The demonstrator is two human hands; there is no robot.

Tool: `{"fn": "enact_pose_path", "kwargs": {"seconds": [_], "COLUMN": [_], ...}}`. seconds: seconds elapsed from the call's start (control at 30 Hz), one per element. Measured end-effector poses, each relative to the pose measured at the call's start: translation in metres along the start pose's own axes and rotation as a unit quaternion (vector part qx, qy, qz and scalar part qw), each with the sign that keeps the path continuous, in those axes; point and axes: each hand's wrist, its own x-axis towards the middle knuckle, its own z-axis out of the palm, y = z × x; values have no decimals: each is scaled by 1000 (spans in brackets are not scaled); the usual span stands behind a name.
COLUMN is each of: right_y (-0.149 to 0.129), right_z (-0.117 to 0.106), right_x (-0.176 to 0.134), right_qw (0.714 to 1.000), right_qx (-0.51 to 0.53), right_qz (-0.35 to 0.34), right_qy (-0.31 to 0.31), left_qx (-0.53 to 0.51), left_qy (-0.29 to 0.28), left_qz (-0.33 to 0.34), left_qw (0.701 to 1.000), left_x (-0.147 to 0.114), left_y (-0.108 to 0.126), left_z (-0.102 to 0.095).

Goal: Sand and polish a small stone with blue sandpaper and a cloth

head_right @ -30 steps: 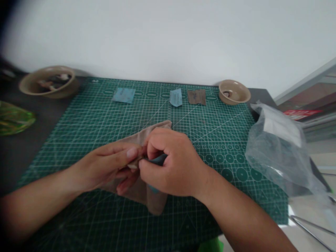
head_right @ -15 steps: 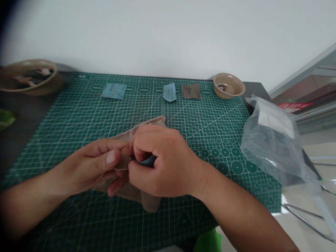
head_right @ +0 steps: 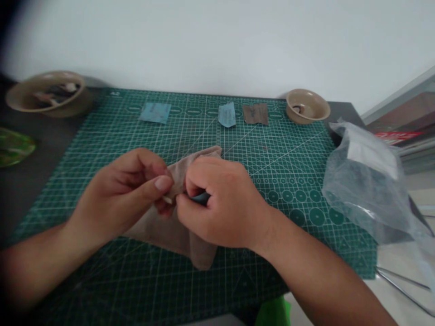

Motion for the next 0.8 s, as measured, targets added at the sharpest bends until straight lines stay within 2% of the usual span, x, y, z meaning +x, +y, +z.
{"fn": "enact_pose_path", "kwargs": {"seconds": [0.1,0.17,0.3,0.6,0.8], "right_y": [-1,-2,-3,-2,-3], "right_z": [-1,-3,-6,-5,-4], "right_x": [1,1,2,2,2], "right_qw": [1000,999,998,987,987], "right_qx": [-2,0,10,13,13], "right_qz": [22,38,57,144,146], "right_qy": [5,6,-6,-67,-62], "left_qx": [120,185,248,382,373], "left_qy": [12,-3,-24,-45,-70], "left_qz": [85,126,190,287,279], "left_qw": [989,975,950,877,882], "left_x": [-4,-8,-11,-6,-6], "left_y": [4,6,4,-7,-8], "left_z": [1,0,-2,-4,-5]}}
